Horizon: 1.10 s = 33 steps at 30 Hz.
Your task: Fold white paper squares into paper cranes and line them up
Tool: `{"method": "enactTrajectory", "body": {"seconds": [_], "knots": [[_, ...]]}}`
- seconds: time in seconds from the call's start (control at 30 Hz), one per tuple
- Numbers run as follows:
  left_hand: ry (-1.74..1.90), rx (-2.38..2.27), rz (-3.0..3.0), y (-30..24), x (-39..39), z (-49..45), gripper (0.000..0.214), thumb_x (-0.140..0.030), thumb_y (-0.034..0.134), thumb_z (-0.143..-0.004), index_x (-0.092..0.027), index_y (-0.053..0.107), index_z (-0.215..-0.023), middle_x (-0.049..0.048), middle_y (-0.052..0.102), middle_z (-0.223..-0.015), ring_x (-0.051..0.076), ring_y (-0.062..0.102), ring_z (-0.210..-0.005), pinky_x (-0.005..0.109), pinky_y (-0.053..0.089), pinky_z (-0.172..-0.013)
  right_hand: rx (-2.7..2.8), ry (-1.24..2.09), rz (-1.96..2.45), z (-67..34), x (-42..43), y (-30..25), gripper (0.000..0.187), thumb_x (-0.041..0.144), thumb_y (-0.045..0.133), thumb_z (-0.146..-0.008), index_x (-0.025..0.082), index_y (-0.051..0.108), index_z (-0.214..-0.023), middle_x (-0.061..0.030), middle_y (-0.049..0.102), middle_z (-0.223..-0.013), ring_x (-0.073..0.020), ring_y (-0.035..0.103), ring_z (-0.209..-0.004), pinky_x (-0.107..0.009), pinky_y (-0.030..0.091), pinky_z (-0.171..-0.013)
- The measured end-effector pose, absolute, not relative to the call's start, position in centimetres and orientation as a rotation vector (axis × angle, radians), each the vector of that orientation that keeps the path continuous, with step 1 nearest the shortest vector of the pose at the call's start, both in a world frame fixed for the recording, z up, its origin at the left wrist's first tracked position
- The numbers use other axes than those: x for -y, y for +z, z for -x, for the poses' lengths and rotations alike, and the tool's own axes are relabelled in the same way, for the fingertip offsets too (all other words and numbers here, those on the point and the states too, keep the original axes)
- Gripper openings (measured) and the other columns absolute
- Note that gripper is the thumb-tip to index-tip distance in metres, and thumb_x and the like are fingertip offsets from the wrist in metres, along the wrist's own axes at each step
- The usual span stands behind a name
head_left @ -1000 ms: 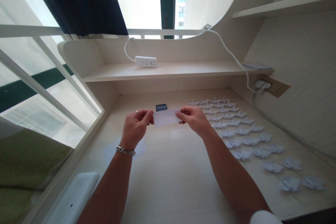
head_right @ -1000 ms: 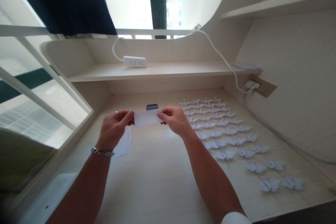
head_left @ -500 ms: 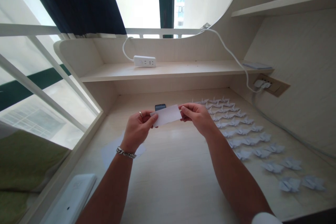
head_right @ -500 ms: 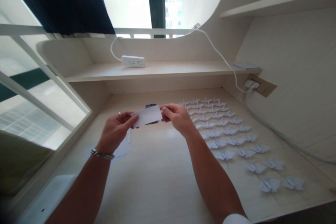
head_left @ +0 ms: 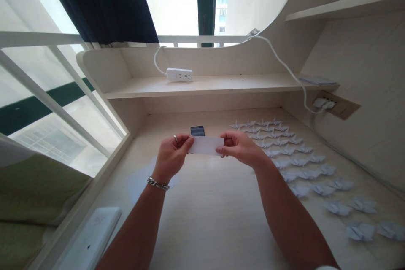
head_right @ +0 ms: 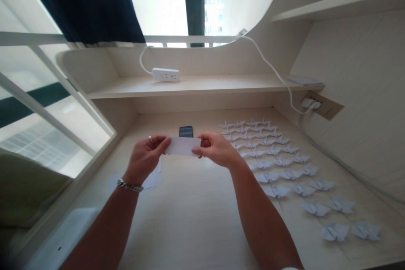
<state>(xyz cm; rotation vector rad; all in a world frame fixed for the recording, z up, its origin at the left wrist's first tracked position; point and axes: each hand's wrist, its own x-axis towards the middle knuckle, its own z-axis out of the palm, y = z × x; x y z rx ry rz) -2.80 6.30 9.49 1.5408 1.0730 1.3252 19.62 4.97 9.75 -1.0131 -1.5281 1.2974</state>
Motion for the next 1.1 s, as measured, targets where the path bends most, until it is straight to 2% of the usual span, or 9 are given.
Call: {"method": "enactTrajectory", "body": {"seconds": [0.1,0.23,0.5,0.7,0.9,1.1], "knots": [[1.304,-1.076,-1.572,9.51,-6.26,2.8,0.023,-0.037,0.072,-0.078,-0.014,0.072,-0.079,0.0,0.064,-0.064,0.01,0.053,-0.057,0.021,0.042,-0.052,1.523,1.192,1.053,-19.41,-5.04,9.86,0.026,0.037,0.076,-0.074,0.015,0.067,-0.083,-0.0007,0.063,-0.065,-0.0113,0.057,-0.058,-0.024,0.046,-0.054],[1.299,-1.086,-1.546,9.8,-6.12,2.79,0.023,-0.037,0.072,-0.078,-0.013,0.072,-0.077,-0.0008,0.061,-0.06,0.009,0.051,-0.056,0.021,0.04,-0.052,1.454,1.168,1.057,-19.17,-5.28,9.86,0.031,0.044,0.073,-0.074,0.014,0.069,-0.081,-0.0017,0.063,-0.065,-0.0118,0.056,-0.057,-0.026,0.047,-0.055],[1.288,-1.01,-1.398,9.81,-6.14,2.65,0.021,-0.034,0.072,-0.076,-0.014,0.071,-0.073,0.0012,0.063,-0.064,0.012,0.056,-0.059,0.024,0.048,-0.058,1.32,1.152,1.004,-19.07,-5.41,9.61,0.036,0.051,0.071,-0.075,0.015,0.069,-0.076,-0.0007,0.06,-0.063,-0.0117,0.054,-0.056,-0.025,0.045,-0.05],[1.266,-1.005,-1.39,9.84,-6.15,2.98,0.021,-0.034,0.072,-0.076,-0.014,0.07,-0.073,0.0014,0.064,-0.064,0.012,0.057,-0.06,0.025,0.049,-0.058,1.264,1.115,1.023,-18.68,-5.44,9.66,0.036,0.051,0.073,-0.074,0.015,0.068,-0.077,0.0,0.06,-0.062,-0.0109,0.052,-0.054,-0.024,0.044,-0.048],[1.309,-1.074,-1.444,9.93,-6.4,3.26,0.025,-0.037,0.072,-0.077,-0.012,0.071,-0.077,0.0023,0.065,-0.064,0.012,0.058,-0.059,0.025,0.049,-0.059,1.246,1.1,0.99,-19.22,-5.4,9.62,0.031,0.04,0.075,-0.074,0.016,0.067,-0.092,-0.0012,0.066,-0.068,-0.0124,0.06,-0.057,-0.024,0.045,-0.05],[1.34,-1.11,-1.441,9.98,-6.45,3.32,0.027,-0.038,0.072,-0.076,-0.012,0.072,-0.082,0.0023,0.066,-0.065,0.013,0.06,-0.059,0.026,0.051,-0.059,1.284,1.083,0.992,-19.46,-5.3,9.93,0.03,0.039,0.071,-0.079,0.016,0.066,-0.096,-0.0015,0.068,-0.073,-0.0128,0.063,-0.058,-0.024,0.045,-0.051]]}}
